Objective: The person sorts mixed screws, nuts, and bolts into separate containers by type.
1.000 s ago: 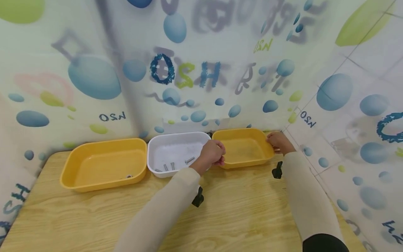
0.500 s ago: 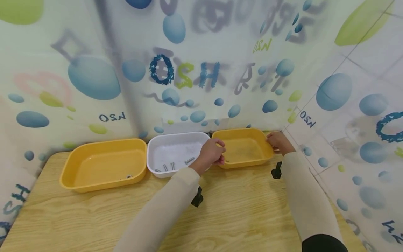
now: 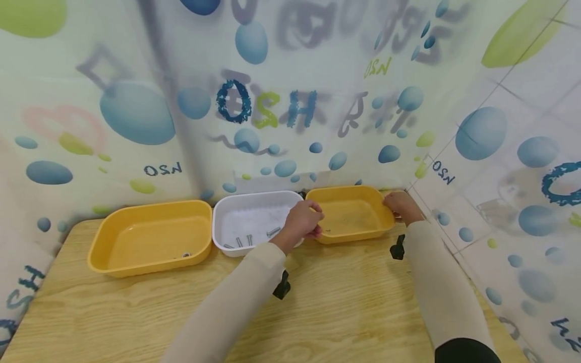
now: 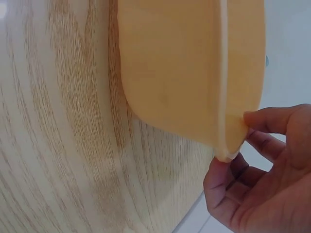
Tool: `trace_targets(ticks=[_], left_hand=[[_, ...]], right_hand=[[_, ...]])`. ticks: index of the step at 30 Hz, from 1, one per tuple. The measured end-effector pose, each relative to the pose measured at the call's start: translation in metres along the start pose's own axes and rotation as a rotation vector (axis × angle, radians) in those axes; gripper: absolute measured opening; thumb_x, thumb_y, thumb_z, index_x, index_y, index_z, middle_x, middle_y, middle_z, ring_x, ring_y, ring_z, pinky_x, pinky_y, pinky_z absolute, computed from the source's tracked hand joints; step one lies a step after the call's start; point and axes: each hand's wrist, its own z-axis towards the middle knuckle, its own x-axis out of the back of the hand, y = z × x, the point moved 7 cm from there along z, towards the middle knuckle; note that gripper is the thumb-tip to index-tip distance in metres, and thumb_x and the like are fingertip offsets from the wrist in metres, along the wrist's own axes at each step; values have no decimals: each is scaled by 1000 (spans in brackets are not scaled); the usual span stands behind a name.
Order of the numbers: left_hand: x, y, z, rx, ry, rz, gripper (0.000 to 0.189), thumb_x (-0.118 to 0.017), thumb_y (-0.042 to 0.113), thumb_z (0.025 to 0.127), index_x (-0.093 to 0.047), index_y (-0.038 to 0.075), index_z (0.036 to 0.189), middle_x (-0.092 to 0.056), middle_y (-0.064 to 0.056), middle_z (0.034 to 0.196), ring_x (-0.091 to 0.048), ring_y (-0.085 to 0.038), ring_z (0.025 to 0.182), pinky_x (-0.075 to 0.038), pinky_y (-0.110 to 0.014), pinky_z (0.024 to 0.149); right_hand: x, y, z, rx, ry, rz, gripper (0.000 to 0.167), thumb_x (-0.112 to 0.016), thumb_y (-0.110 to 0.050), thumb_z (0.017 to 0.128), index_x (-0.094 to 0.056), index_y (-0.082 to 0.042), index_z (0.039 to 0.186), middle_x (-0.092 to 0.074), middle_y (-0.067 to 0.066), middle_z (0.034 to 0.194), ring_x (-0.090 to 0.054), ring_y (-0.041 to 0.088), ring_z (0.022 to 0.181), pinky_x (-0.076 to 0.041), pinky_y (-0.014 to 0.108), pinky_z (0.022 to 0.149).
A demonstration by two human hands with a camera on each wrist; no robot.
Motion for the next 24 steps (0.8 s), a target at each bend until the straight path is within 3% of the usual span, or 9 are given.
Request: trace_targets(ticks=[4, 9, 15, 20, 24], left_hand=[[7, 5, 0, -51, 7, 97, 14, -60, 20, 95, -60, 11, 105, -65, -8, 63, -65, -20, 55, -58, -34, 61], [26, 13, -7, -144, 59, 255, 20, -60, 26, 94, -61, 14, 110, -71, -6, 73, -66, -18, 63, -49, -23, 55], [57, 10, -35, -219, 125, 293, 30, -59, 34, 95, -61, 18, 120, -70, -4, 99, -63, -19, 85, -50, -33, 73], [86, -3, -65, -255, 215, 345, 48, -50, 49, 98, -54, 20, 136, -65, -8, 121, -63, -26, 105, -50, -44, 90], [107, -13, -89, -339, 298, 475, 60, -39, 56, 99, -47, 16, 143, -55, -13, 139, -46, -37, 131, -37, -56, 106]], right_hand=[[3, 3, 1, -17, -1, -33, 40, -51, -31, 96, -54, 1, 120, -54, 9, 99, -54, 23, 84, -52, 33, 73], [11, 5, 2, -8, -5, -30, 64, -53, -44, 95, -40, 4, 136, -46, 22, 124, -50, 37, 108, -48, 46, 93], [9, 3, -14, 73, 4, -125, 82, -52, -49, 95, -25, 9, 146, -28, 33, 148, -38, 50, 126, -40, 60, 102], [-4, -9, -38, 260, 126, -238, 80, -51, -50, 96, -30, 10, 145, -33, 36, 145, -40, 52, 126, -38, 61, 102], [-20, -25, -61, 440, 231, -298, 75, -50, -50, 97, -34, 4, 146, -41, 34, 141, -47, 51, 120, -39, 61, 99]])
